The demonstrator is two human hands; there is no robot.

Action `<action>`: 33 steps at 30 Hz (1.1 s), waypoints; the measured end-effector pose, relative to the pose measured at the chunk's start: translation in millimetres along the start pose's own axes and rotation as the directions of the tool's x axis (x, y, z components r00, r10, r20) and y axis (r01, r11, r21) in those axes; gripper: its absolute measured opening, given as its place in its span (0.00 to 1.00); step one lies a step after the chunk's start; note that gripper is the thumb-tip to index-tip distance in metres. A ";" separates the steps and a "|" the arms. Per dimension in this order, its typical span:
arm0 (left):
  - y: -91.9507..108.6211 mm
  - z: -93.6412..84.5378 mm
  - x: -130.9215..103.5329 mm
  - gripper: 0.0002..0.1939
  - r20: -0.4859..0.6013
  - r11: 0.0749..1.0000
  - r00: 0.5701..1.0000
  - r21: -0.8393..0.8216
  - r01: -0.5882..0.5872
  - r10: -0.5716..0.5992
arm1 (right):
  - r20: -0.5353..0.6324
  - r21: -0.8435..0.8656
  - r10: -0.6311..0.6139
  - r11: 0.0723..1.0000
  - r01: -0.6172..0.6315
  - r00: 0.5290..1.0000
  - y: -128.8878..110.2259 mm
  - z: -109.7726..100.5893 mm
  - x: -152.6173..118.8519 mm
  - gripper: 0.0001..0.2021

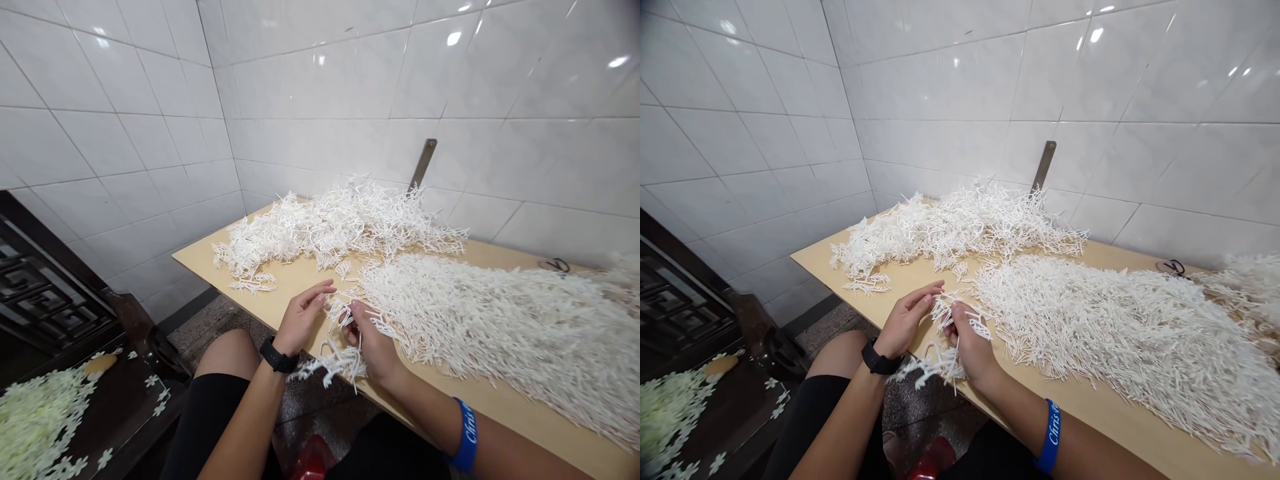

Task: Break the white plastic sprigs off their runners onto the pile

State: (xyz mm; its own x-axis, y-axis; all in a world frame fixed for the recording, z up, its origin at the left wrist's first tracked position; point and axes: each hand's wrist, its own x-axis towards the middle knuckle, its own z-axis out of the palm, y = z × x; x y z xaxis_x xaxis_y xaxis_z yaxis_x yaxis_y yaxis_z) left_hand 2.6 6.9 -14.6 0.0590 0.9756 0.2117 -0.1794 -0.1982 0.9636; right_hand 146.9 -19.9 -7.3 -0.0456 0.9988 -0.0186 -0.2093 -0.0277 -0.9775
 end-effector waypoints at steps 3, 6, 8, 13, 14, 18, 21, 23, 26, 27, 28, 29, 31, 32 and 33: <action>-0.9 -0.6 -1.8 0.17 -0.023 0.995 0.999 -0.100 -0.027 0.025 | -0.066 0.126 0.069 0.990 -0.061 0.995 0.6 -4.6 9.8 0.24; -0.6 -1.8 -4.2 0.20 0.032 0.971 0.999 -0.237 -0.030 0.039 | -0.072 0.158 0.053 0.987 -0.042 0.996 -2.6 -7.6 14.9 0.25; 1.0 -3.7 -6.4 0.23 0.146 0.963 0.989 -0.267 0.021 0.019 | -0.072 0.162 0.063 0.985 -0.051 0.995 -6.0 -9.7 17.7 0.27; 6.6 -6.8 -10.2 0.30 0.443 0.989 0.896 -0.122 0.083 -0.020 | -0.211 0.189 0.161 0.974 -0.121 0.964 -13.5 -13.5 21.8 0.29; 7.0 -6.3 -10.5 0.31 0.469 0.993 0.883 -0.082 0.087 -0.039 | -0.248 0.171 0.163 0.978 -0.122 0.955 -14.2 -13.5 22.3 0.29; 5.3 -2.4 -9.8 0.25 0.372 0.992 0.920 0.060 0.107 -0.122 | -0.318 0.188 0.148 0.978 -0.091 0.936 -12.8 -13.1 26.8 0.27; 5.9 -1.2 -9.1 0.21 0.297 0.988 0.949 0.138 0.068 -0.107 | -0.318 0.252 0.107 0.967 -0.025 0.942 -8.1 -14.2 32.2 0.25; 8.8 -1.3 -10.0 0.24 0.300 0.985 0.952 0.172 0.012 -0.064 | -0.322 0.263 0.076 0.965 0.012 0.944 -5.5 -15.6 35.0 0.25; 14.3 -0.9 -15.0 0.27 0.306 0.986 0.951 0.168 -0.008 -0.044 | -0.338 0.274 0.077 0.962 0.020 0.938 -5.0 -17.2 35.7 0.24; 15.6 -0.4 -17.7 0.27 0.307 0.989 0.950 0.148 0.019 -0.064 | -0.342 0.270 0.083 0.963 0.013 0.936 -5.9 -17.2 34.9 0.24; 16.6 0.3 -20.8 0.26 0.311 0.992 0.946 0.111 0.059 -0.091 | -0.339 0.262 0.094 0.965 -0.002 0.936 -7.2 -17.0 33.8 0.24; 17.5 1.1 -24.1 0.24 0.321 0.992 0.939 0.053 0.113 -0.124 | -0.334 0.253 0.109 0.967 -0.022 0.936 -8.9 -16.6 32.4 0.23; 19.6 2.8 -30.4 0.19 0.351 0.963 0.915 -0.104 0.247 -0.197 | -0.319 0.256 0.146 0.965 -0.064 0.936 -13.1 -15.3 29.5 0.22; 21.3 3.7 -33.1 0.18 0.372 0.933 0.900 -0.185 0.310 -0.226 | -0.318 0.267 0.162 0.961 -0.076 0.934 -15.3 -14.7 28.4 0.21; 23.6 4.6 -35.3 0.19 0.397 0.896 0.884 -0.256 0.364 -0.246 | -0.322 0.280 0.173 0.957 -0.081 0.931 -17.6 -14.2 27.7 0.21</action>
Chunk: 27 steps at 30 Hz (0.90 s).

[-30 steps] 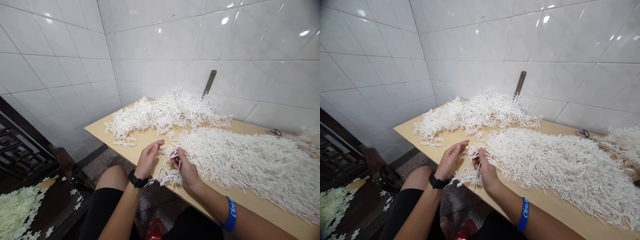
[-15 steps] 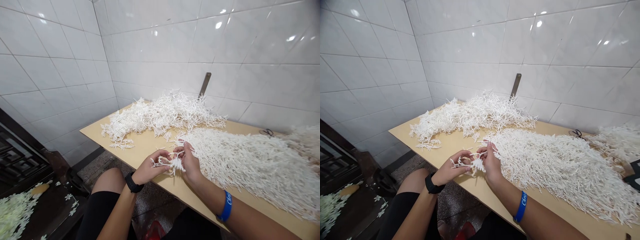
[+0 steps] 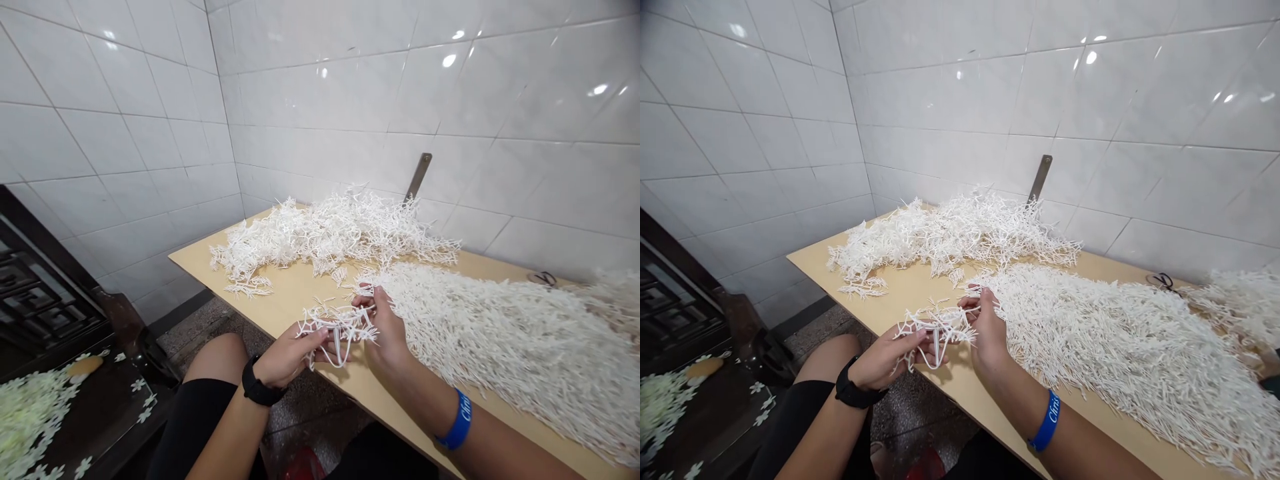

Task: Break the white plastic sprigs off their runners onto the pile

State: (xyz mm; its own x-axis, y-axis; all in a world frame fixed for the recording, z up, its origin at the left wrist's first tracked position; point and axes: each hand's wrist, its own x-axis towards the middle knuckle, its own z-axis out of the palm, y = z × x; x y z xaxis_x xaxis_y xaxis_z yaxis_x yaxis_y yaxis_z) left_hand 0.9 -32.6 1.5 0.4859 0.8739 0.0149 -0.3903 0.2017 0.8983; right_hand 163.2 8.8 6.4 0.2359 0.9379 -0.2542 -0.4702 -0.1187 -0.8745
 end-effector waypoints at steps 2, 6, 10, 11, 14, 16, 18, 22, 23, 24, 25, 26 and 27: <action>3.7 5.0 -3.1 0.19 0.041 0.991 0.999 -0.128 0.041 -0.036 | -0.007 0.028 -0.014 1.000 0.014 1.000 -4.2 1.2 -0.9 0.19; 9.6 17.1 -3.1 0.19 -0.008 0.974 1.000 -0.225 0.017 -0.020 | 0.026 0.073 -0.041 0.997 0.039 0.999 -13.0 3.2 2.3 0.16; 0.8 30.8 4.2 0.18 -0.263 0.980 0.963 -0.169 -0.105 0.058 | 0.090 0.158 -0.004 0.987 -0.010 0.996 -25.2 7.4 3.1 0.11; -3.4 33.1 6.7 0.19 -0.333 0.981 0.939 -0.133 -0.140 0.089 | 0.123 0.190 -0.002 0.982 -0.021 0.992 -29.4 8.4 2.2 0.10; -14.6 32.0 14.9 0.23 -0.535 0.972 0.823 -0.016 -0.236 0.192 | 0.190 0.262 0.019 0.963 -0.070 0.982 -45.1 9.7 -2.4 0.09; -16.8 23.4 19.4 0.25 -0.654 0.962 0.720 0.043 -0.270 0.232 | 0.216 0.257 0.020 0.963 -0.077 0.976 -56.8 9.1 -6.3 0.11; -13.2 10.9 21.8 0.26 -0.731 0.950 0.631 0.080 -0.300 0.261 | 0.244 0.217 -0.017 0.975 -0.038 0.970 -67.3 8.8 -10.2 0.13; 2.7 -9.3 21.3 0.25 -0.757 0.895 0.531 0.160 -0.416 0.382 | 0.265 0.186 -0.040 0.983 -0.011 0.963 -79.9 14.0 -20.7 0.13; 6.5 -11.7 20.5 0.24 -0.764 0.884 0.508 0.172 -0.435 0.398 | 0.271 0.182 -0.038 0.983 -0.012 0.962 -81.0 16.3 -25.0 0.13; 9.9 -13.1 19.8 0.24 -0.771 0.877 0.491 0.177 -0.447 0.405 | 0.283 0.170 -0.042 0.985 -0.008 0.958 -81.2 18.5 -30.5 0.13; 12.9 -13.7 19.0 0.23 -0.777 0.871 0.480 0.175 -0.458 0.409 | 0.301 0.148 -0.058 0.989 0.014 0.952 -80.6 20.4 -37.3 0.13; 15.4 -13.9 18.2 0.23 -0.779 0.868 0.478 0.164 -0.469 0.406 | 0.317 0.117 -0.092 0.991 0.058 0.944 -79.1 21.6 -45.5 0.15; 17.7 -13.7 17.5 0.24 -0.779 0.868 0.489 0.137 -0.478 0.392 | 0.328 0.078 -0.138 0.990 0.119 0.934 -76.8 21.7 -54.8 0.17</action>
State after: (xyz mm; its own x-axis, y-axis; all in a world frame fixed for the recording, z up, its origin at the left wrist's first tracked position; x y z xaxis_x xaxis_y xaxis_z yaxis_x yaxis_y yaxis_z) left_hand -8.3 -7.7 11.6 -0.5246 0.8512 0.0171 -0.4641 -0.3027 0.8325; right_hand 168.0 -26.4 96.5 0.0062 0.9998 0.0188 -0.5038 0.0194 -0.8636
